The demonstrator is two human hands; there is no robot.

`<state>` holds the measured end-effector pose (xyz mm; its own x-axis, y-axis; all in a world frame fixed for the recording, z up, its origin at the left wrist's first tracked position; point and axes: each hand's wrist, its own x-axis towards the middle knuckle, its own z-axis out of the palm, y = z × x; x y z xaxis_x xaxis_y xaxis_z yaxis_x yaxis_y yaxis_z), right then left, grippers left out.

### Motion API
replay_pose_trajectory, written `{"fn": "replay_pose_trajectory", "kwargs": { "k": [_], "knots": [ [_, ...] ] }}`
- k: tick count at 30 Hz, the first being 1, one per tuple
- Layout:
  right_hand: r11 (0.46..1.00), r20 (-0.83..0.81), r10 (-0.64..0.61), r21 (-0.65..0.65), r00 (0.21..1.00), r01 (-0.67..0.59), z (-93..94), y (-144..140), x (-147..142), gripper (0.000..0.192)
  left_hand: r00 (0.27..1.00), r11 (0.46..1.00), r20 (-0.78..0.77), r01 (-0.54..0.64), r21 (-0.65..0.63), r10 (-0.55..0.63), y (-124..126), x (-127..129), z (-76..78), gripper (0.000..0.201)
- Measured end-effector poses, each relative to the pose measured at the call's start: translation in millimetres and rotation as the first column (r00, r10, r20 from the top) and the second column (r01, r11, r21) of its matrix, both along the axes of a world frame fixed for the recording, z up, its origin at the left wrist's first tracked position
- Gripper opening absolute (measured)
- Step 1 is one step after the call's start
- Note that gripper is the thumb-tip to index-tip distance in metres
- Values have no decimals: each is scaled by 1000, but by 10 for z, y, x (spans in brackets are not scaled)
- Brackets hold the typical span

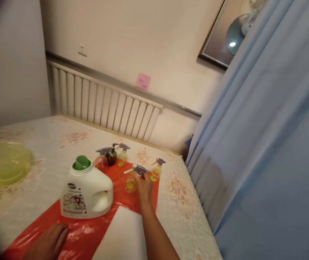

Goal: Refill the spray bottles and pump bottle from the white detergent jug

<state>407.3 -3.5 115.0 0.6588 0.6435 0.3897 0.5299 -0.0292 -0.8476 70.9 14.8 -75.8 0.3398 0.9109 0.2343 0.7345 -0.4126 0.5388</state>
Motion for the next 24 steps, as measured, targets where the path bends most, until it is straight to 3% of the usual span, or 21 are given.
{"fn": "replay_pose_trajectory", "kwargs": {
  "k": [7, 11, 13, 17, 21, 24],
  "knots": [
    [994, -187, 102, -12, 977, -107, -106, -835, -246, 20, 983, 989, 160, 110, -95, -94, 4, -108, 295, 33],
    [979, -287, 199, 11, 937, -205, -233, -1081, -535, 21, 947, 982, 317, 100, -157, -46, -84, -66, 366, 31],
    [968, -331, 245, 30, 911, -249, -296, -1143, -687, 21, 886, 964, 464, 140, -224, -21, -186, 42, 393, 39],
    [936, -428, 345, 86, 835, -343, -359, -1227, -943, 27, 659, 844, 748, 352, -404, 83, -440, 309, 403, 83],
    [890, -542, 446, 183, 712, -418, -351, -1317, -1108, 28, 454, 636, 870, 617, -464, 194, -685, 468, 428, 111],
    [882, -591, 456, 204, 665, -424, -359, -1380, -1181, 26, 383, 603, 888, 655, -455, 254, -831, 514, 524, 116]
  ]
}}
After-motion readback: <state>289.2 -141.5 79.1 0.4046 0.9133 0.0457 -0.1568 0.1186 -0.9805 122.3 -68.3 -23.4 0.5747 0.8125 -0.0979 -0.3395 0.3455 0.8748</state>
